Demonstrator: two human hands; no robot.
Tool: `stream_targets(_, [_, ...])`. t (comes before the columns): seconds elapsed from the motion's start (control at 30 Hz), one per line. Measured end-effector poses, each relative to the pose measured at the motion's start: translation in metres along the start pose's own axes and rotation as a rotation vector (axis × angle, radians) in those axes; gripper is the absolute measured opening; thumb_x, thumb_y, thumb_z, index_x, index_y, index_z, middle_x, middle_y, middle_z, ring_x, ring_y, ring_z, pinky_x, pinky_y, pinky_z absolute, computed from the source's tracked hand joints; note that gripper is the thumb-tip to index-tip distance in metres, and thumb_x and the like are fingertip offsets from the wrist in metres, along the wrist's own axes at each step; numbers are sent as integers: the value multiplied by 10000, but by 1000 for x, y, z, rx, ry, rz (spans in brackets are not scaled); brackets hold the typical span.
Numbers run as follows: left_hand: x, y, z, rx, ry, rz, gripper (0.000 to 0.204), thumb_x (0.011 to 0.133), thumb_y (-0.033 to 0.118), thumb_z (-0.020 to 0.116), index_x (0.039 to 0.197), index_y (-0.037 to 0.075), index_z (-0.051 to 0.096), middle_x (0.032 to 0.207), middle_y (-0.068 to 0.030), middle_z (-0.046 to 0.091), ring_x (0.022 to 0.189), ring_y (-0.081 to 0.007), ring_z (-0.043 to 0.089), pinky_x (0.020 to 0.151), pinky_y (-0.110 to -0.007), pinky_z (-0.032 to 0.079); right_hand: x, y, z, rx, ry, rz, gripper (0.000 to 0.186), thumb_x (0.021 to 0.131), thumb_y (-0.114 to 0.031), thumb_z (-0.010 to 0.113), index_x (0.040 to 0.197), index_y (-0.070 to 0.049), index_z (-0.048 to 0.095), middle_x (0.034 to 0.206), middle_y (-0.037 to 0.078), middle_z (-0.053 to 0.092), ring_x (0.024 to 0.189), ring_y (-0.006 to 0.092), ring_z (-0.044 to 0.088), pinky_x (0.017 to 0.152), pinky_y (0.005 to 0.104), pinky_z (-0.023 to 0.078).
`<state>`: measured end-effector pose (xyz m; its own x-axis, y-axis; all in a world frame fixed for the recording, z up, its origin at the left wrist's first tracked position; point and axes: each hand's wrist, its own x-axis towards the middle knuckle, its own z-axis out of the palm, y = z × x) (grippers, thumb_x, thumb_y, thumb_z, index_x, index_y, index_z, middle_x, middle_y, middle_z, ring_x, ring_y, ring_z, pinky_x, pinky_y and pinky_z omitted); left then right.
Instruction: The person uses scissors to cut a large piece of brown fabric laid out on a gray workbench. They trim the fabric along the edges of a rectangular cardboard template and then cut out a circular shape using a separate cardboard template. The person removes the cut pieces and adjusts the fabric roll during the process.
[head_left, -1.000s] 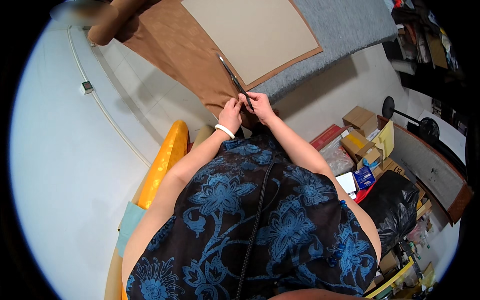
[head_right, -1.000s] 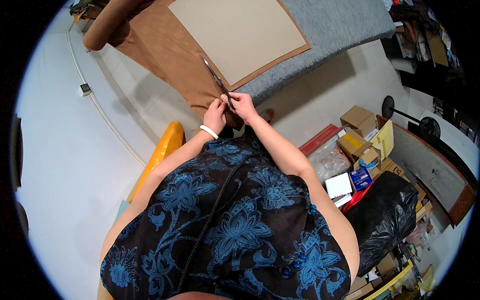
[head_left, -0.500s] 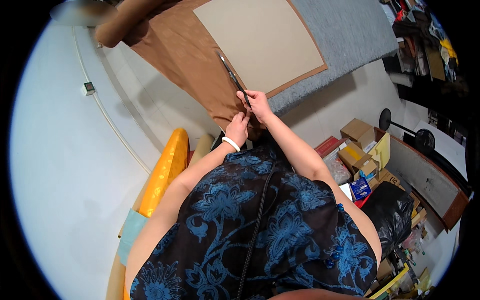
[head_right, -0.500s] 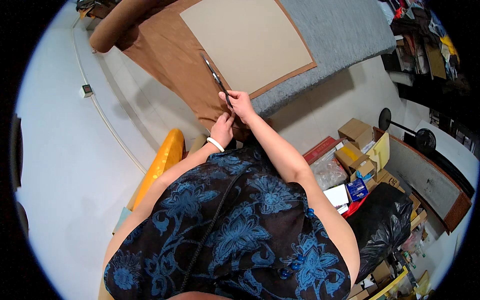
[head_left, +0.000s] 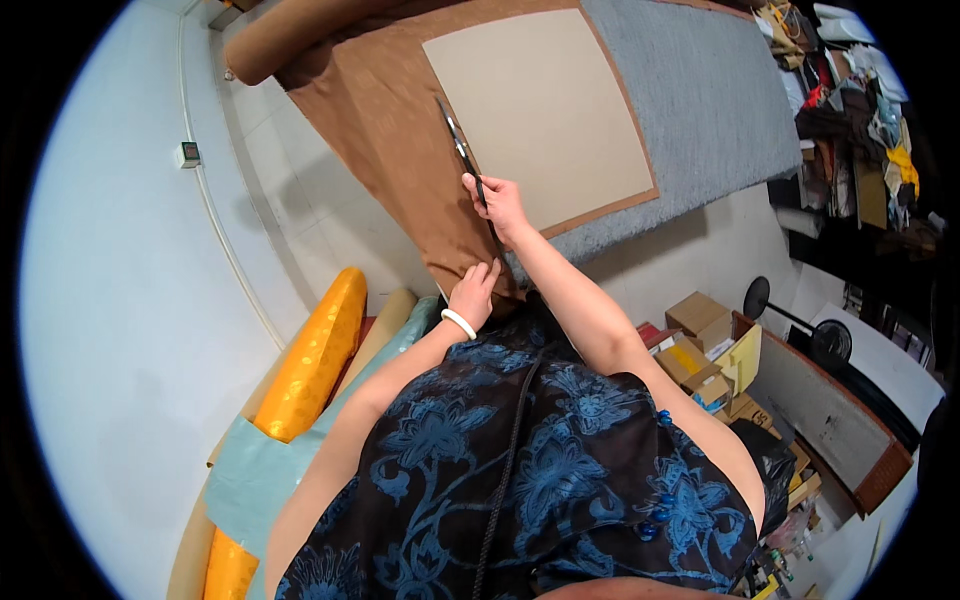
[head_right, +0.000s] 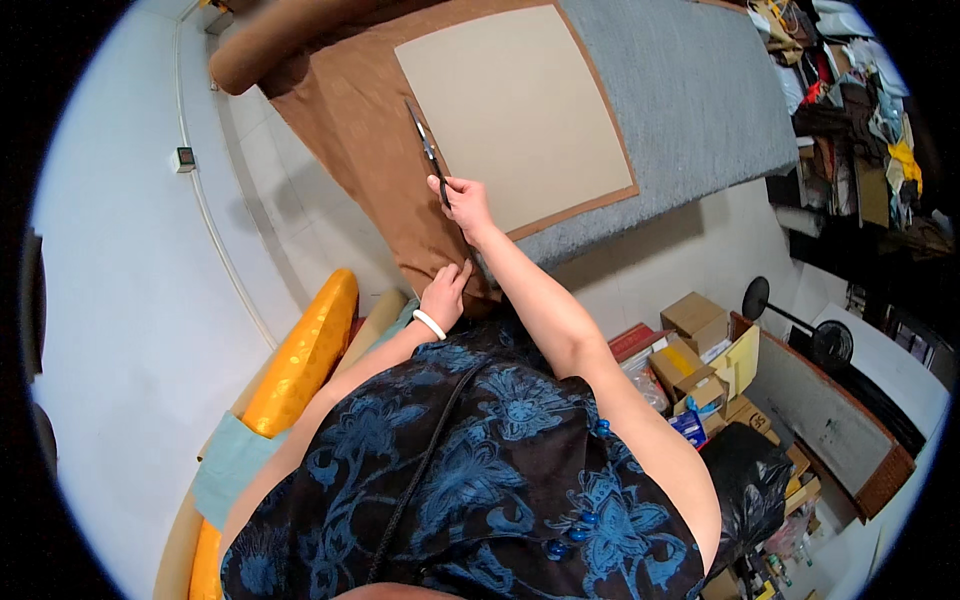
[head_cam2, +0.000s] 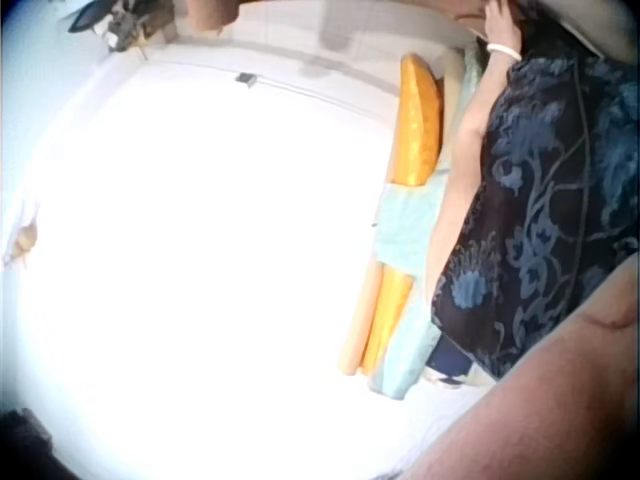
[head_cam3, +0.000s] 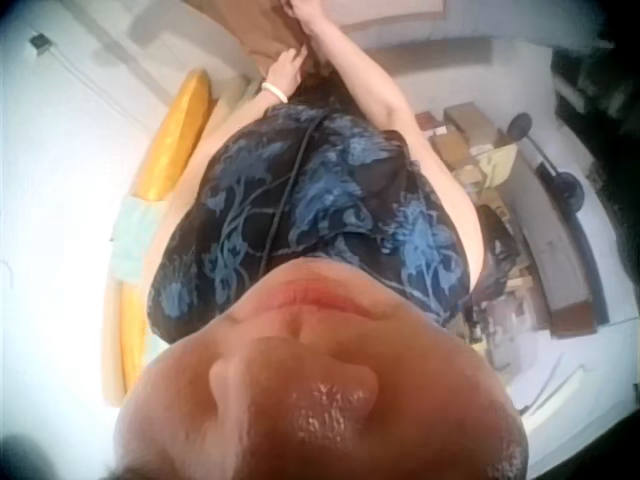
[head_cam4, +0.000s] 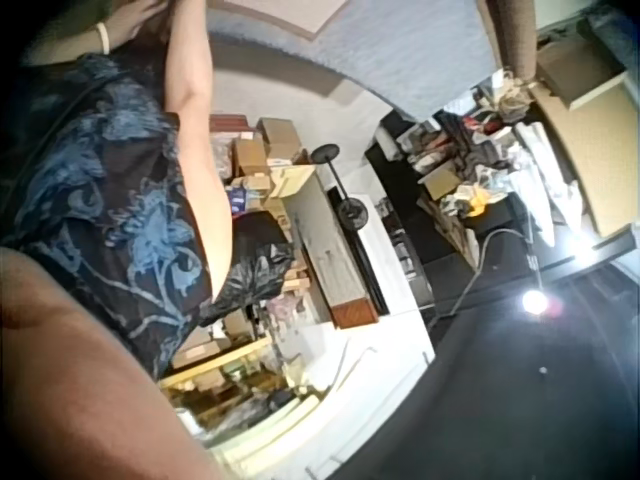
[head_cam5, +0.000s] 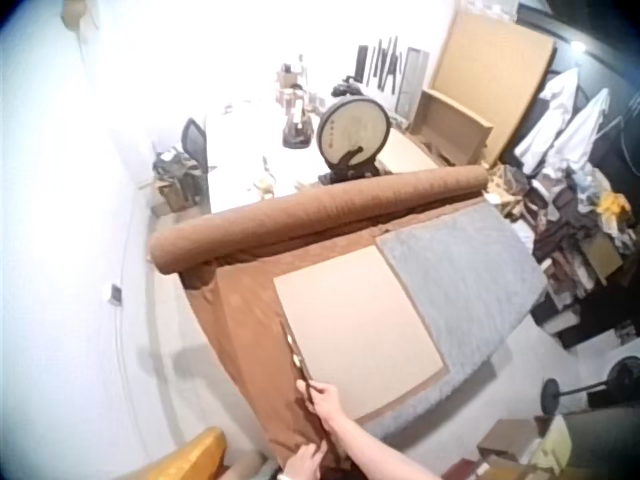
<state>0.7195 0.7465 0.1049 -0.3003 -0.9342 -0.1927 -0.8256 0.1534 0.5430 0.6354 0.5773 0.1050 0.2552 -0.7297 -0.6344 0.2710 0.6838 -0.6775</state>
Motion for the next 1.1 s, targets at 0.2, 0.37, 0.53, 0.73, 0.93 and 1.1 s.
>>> stream_targets(0.2, [-1,-1,-1,-22,14,-33,588,728,-16,559,1313,13,504,952,-118,487,912,-288,537,770,-371,521,27,-14,18,-25,-10,-13,303,879,-324,721,712,-93,615,574,-102,423,464,11,343,425,212,216])
stream_targets(0.37, [-2,-2,-1,-34,44,-41,573,726,-32,541,1297,7,513,939,-124,491,894,-297,537,761,-374,517,55,-28,33,-9,-32,-18,316,873,-335,725,704,-92,614,567,-90,420,456,22,339,422,219,220])
stream_targets(0.53, [-2,-2,0,-18,39,-39,617,712,-38,568,1323,30,508,929,-121,493,885,-291,540,750,-371,524,77,-40,42,-42,-44,-20,338,849,-391,740,755,-86,626,598,-72,451,481,33,381,433,206,255])
stream_targets(0.73, [-3,-2,1,-33,32,-70,599,724,-36,555,1318,24,514,963,-122,518,908,-293,548,765,-375,523,99,-49,60,-10,-9,-33,341,861,-356,733,691,-82,622,563,-77,429,450,34,346,419,225,228])
stream_targets(0.93, [-2,-1,-2,-52,48,-69,590,717,-35,551,1303,16,524,956,-120,512,896,-295,545,755,-379,523,114,-46,63,-22,-15,-40,359,835,-388,753,707,-83,614,586,-59,464,466,42,389,420,219,254])
stream_targets(1.1, [0,-2,-6,-62,53,-61,594,707,-37,549,1299,6,524,953,-126,508,893,-302,540,765,-380,521,125,-46,68,-9,-26,-41,348,831,-383,758,720,-86,614,602,-51,486,477,45,409,425,213,272])
